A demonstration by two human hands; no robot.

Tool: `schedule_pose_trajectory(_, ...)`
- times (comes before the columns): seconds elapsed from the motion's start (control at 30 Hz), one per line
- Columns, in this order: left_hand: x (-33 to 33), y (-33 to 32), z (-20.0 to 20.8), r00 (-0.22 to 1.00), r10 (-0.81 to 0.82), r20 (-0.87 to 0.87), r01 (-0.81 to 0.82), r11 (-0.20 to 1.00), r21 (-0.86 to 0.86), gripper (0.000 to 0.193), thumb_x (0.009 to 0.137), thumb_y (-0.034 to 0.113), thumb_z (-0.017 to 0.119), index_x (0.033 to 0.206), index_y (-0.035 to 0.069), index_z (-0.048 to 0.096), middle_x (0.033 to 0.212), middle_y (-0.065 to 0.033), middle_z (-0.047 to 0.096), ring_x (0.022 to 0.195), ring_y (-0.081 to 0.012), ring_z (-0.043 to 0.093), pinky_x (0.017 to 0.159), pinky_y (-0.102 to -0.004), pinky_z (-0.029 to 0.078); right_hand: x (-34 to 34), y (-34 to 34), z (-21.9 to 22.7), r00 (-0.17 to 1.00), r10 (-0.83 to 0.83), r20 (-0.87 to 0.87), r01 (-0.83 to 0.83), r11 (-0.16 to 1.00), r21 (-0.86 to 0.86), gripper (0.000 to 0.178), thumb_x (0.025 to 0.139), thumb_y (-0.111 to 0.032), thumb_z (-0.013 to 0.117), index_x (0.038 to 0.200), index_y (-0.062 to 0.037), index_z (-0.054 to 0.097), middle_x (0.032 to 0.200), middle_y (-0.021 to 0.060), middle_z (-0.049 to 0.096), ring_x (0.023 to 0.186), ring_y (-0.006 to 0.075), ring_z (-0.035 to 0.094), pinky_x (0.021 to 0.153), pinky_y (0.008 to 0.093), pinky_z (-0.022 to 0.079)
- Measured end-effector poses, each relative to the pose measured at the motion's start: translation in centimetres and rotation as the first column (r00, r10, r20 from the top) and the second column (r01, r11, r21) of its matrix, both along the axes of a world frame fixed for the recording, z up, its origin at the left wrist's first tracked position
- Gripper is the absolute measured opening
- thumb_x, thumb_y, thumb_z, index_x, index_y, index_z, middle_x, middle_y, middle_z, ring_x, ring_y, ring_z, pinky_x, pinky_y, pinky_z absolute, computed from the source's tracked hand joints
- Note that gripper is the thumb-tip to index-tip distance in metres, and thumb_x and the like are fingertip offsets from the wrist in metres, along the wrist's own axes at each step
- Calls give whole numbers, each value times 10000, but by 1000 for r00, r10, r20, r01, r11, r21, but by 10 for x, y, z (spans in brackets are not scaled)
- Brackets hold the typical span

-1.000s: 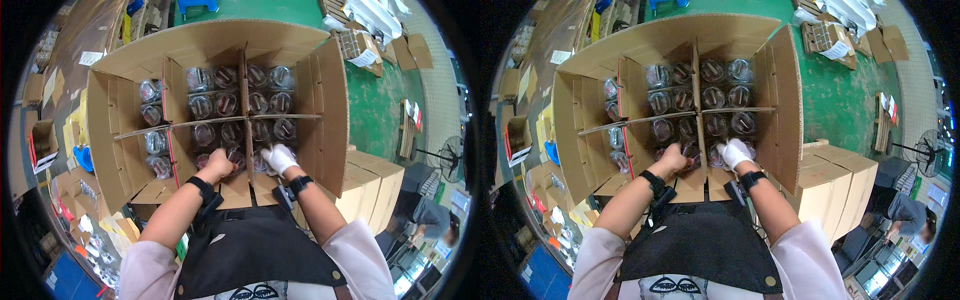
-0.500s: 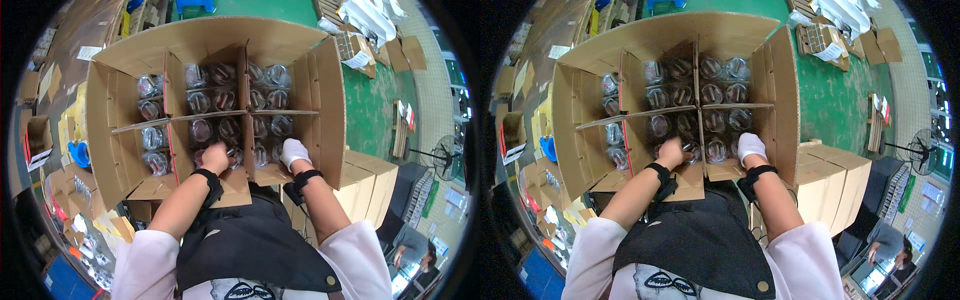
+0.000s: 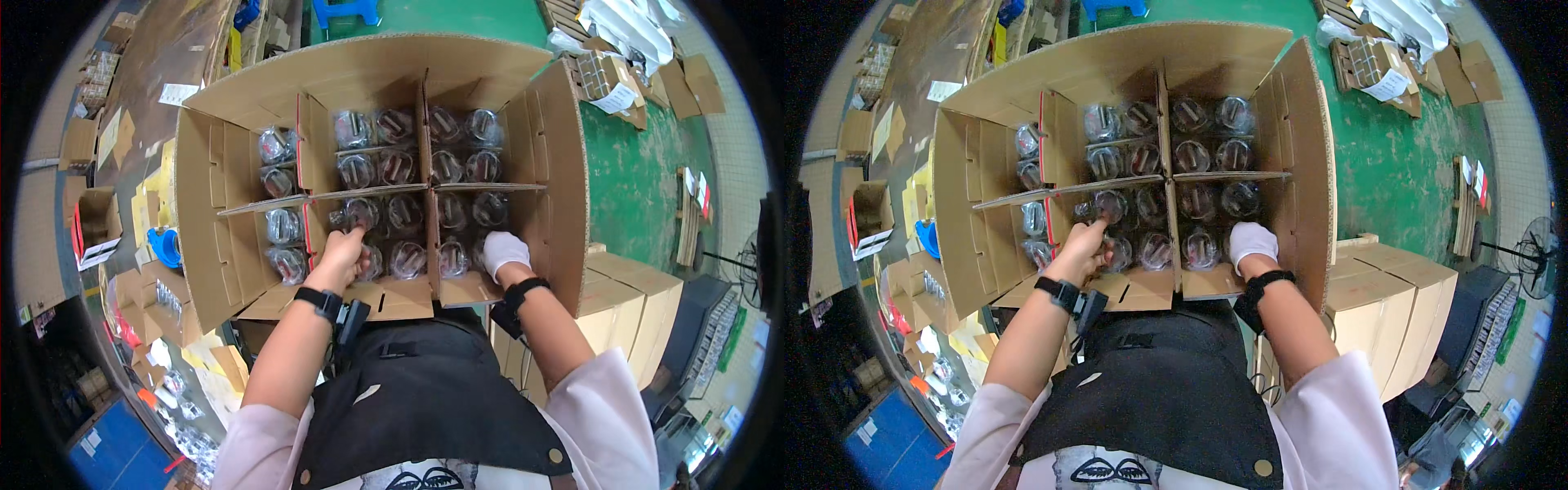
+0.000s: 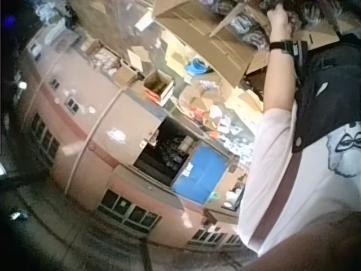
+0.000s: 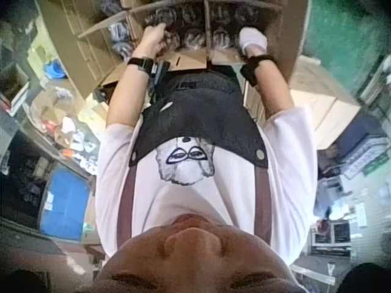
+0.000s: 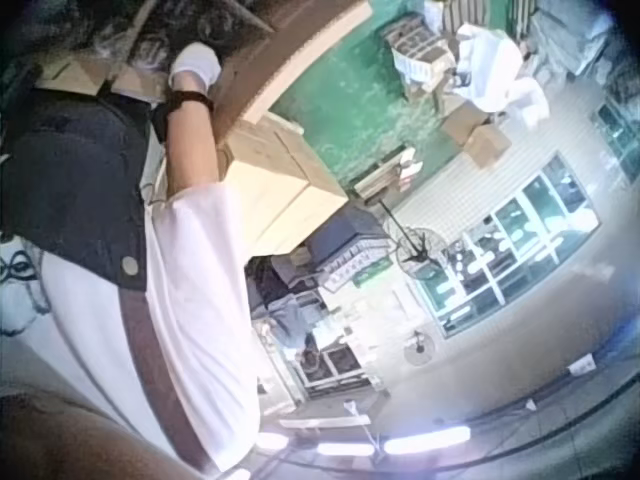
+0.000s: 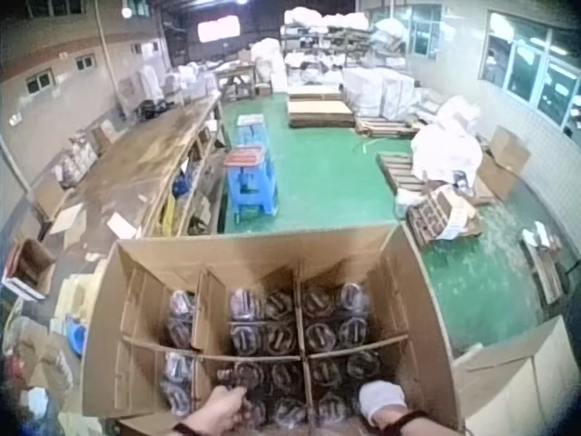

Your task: The person places red boxes and plastic-wrapped cylindrical items into a large cardboard box with internal dividers. They repeatedly pick up items from a nearby table and arrange them into the compartments, then close the box flaps.

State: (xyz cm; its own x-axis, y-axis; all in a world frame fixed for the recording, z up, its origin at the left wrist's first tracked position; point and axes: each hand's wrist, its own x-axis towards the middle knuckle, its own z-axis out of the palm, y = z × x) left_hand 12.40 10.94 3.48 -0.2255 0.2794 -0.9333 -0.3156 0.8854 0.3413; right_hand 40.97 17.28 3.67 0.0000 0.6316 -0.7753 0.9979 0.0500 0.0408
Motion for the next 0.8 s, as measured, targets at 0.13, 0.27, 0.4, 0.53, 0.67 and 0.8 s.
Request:
schedule_pose_trajectory(0.13,6,7,-73,862,-168,-479,189,982,-3,313,928,288,576,986,-20,593,809,-192,652,654,-310,651,523,-424,505,-16,-4,69,907,-195,-374,261,956,135,274,829,-306,627,938,-64,699,986,207,676,948,377,645,825,433,512)
schedule_pose_trajectory(0.27,6,6,-68,299,-562,-771,681,692,-240,318,880,293,624,993,-5,622,945,-266,663,893,-430,651,759,-477,528,12,-31,114,679,-177,-712,485,836,255,234,844,-268,637,942,-61,685,901,171,690,850,339,661,779,417,519)
schedule_pose_trajectory(0.4,16,1,-49,92,-483,-871,723,634,-275,308,848,277,638,983,6,581,944,-254,654,895,-439,642,773,-506,522,35,-54,145,568,-316,-760,588,802,106,192,840,-210,650,932,-46,687,850,153,690,756,271,674,725,357,525)
schedule_pose_trajectory(0.53,-2,-3,-70,149,-480,-865,723,650,-236,256,825,236,635,939,7,617,919,-254,655,889,-425,638,792,-486,516,40,-80,144,398,-346,-849,644,765,-10,141,829,-112,681,928,-12,685,804,134,688,709,188,668,664,296,522)
schedule_pose_trajectory(0.67,0,3,-76,218,-460,-861,632,739,-235,252,800,223,649,927,5,646,954,-260,656,943,-419,630,829,-466,507,42,-81,143,357,-416,-836,656,749,-92,129,844,-94,671,938,-5,677,810,112,689,706,170,658,658,286,517)
schedule_pose_trajectory(0.8,-25,5,-107,228,-524,-821,676,691,-253,331,794,260,683,1012,11,662,1038,-255,653,1026,-397,616,872,-444,500,46,-76,147,353,-388,-851,637,766,-85,129,846,-90,666,944,-7,674,800,111,683,710,169,653,659,288,512)
